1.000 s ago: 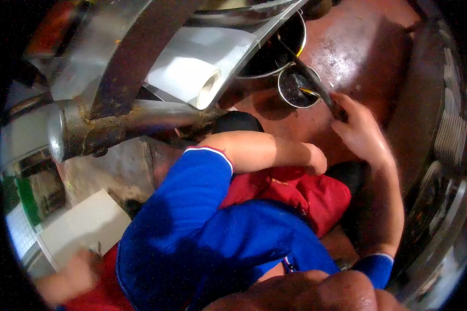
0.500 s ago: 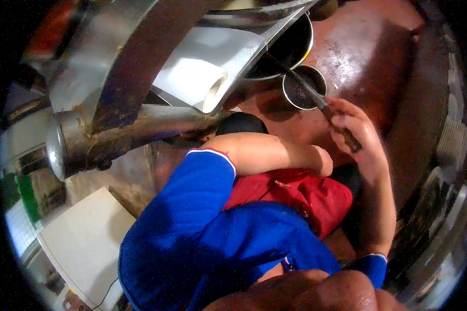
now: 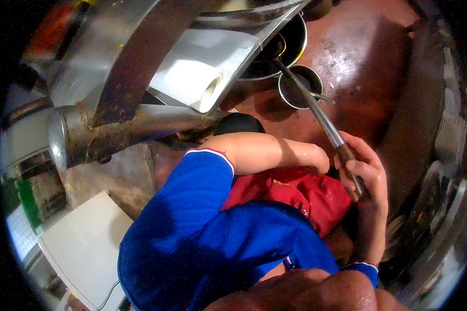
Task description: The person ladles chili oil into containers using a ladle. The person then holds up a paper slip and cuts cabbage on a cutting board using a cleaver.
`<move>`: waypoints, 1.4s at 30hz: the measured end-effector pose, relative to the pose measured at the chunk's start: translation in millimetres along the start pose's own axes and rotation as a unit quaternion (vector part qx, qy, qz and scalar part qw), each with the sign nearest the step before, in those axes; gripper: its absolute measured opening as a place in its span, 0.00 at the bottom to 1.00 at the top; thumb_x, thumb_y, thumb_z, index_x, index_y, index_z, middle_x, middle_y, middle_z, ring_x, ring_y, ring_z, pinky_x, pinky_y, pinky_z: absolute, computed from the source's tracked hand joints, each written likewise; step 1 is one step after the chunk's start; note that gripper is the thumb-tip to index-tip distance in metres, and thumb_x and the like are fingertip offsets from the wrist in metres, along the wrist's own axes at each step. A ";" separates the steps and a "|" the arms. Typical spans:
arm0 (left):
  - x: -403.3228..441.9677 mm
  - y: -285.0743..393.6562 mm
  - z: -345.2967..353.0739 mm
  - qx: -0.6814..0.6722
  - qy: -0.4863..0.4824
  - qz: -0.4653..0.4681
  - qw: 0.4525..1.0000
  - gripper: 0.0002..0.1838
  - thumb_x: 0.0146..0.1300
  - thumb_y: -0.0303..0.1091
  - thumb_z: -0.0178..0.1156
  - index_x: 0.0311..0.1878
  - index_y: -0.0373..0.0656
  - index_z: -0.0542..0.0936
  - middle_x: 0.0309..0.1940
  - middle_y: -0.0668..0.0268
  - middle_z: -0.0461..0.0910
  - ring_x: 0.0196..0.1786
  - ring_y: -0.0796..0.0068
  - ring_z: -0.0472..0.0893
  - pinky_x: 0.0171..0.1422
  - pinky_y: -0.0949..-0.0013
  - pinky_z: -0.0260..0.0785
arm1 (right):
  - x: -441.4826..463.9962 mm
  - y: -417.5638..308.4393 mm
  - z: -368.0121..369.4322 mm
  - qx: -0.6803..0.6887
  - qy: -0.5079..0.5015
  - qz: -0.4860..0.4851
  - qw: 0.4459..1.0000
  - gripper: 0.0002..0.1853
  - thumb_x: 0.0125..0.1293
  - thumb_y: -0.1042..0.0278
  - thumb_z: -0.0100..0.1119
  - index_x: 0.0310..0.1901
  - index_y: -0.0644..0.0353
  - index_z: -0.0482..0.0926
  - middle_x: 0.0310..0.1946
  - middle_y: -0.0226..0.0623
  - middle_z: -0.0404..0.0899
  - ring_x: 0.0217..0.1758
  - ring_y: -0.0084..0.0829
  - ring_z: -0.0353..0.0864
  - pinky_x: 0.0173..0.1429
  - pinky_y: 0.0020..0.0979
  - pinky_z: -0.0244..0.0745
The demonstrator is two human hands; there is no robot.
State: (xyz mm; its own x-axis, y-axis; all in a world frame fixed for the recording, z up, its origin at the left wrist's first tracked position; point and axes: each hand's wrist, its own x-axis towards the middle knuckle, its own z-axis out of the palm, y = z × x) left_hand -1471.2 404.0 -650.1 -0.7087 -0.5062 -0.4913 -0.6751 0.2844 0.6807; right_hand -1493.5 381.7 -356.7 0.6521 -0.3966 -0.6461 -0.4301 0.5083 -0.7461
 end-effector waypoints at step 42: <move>14.4 -7.4 10.3 0.094 -0.009 0.088 0.992 0.15 0.61 0.33 0.55 0.49 0.43 0.85 0.50 0.57 0.85 0.52 0.54 0.83 0.51 0.50 0.75 | -33.3 152.2 -66.7 -0.451 0.177 -0.205 0.851 0.33 0.55 0.86 0.64 0.66 0.66 0.73 0.54 0.49 0.80 0.56 0.41 0.82 0.61 0.36 0.76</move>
State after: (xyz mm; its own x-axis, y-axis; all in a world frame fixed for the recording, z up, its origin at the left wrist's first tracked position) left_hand -1478.5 403.0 -667.8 -0.8210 -0.4218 -0.3849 -0.5663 0.5151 0.6434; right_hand -1622.3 421.3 -459.6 0.7025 -0.6856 -0.1910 -0.6196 -0.4572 -0.6379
